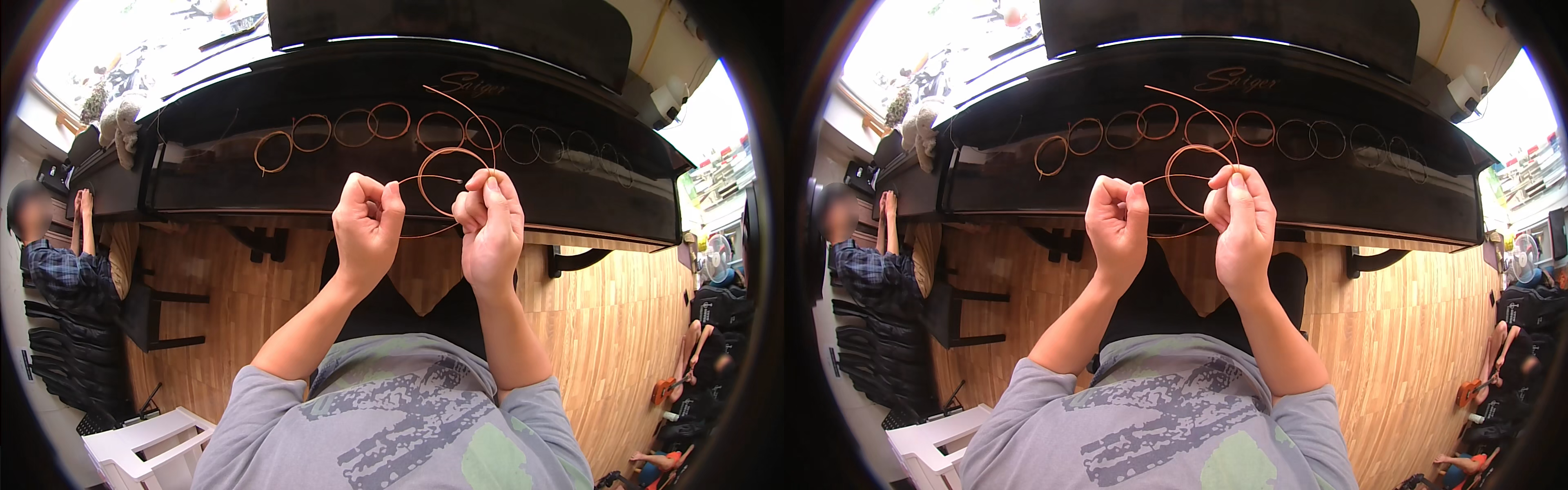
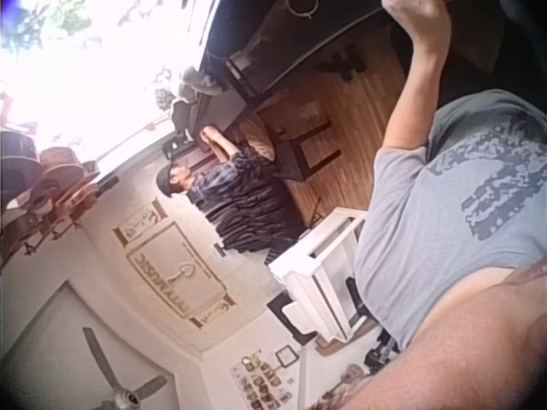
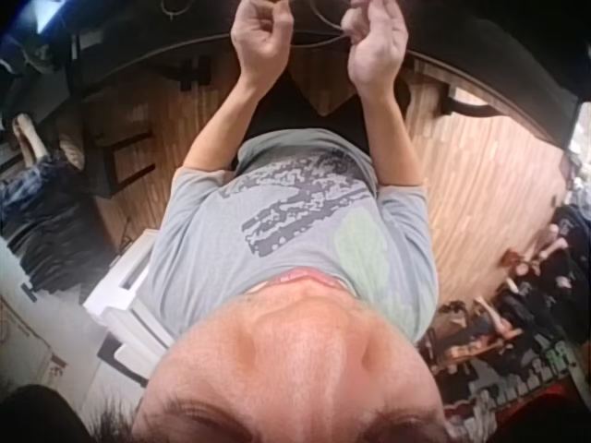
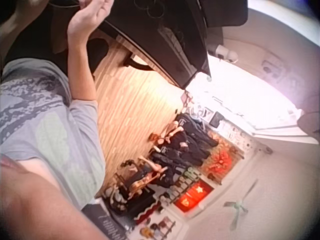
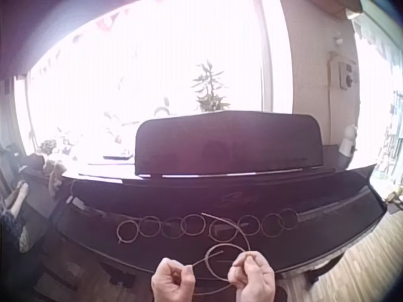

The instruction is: The person bends and shapes copper wire into circular loops by hand, placing each finished loop on a black piano surface. The person repeats this process multiple times, forming several loops and arranging them in a row.

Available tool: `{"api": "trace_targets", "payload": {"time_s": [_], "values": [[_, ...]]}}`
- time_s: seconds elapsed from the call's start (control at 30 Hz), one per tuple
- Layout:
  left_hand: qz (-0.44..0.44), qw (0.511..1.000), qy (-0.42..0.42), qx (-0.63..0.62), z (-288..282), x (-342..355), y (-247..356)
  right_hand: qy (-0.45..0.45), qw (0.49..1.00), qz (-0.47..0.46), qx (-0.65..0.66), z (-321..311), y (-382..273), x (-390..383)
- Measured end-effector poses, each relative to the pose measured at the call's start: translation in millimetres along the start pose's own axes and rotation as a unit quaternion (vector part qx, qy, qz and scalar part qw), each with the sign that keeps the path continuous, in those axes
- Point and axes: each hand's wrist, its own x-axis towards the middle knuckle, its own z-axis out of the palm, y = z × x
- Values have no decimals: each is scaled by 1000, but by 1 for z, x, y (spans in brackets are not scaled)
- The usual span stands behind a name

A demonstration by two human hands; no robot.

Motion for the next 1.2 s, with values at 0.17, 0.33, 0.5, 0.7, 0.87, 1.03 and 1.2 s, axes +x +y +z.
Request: {"api": "trace_targets", "payload": {"time_s": [0.17,0.33,0.5,0.7,0.87,1.03,1.2], "values": [[6,998,-13,-63,7,4,-4,-57,997,44,12,0,2,-2],[-192,902,-96,-374,11,0,4,-109,990,91,22,1,4,-6],[-206,893,-38,-399,11,3,-3,-122,986,108,-29,2,3,-9],[-334,822,-53,-459,4,8,15,-126,982,138,-39,-2,3,-8],[-382,774,-95,-496,-3,12,16,-127,977,154,-69,1,0,-7],[-330,825,-56,-456,-4,10,4,-131,978,159,-30,-7,-2,-4],[-321,833,37,-449,-13,18,5,-86,990,106,33,-16,-8,3]]}}
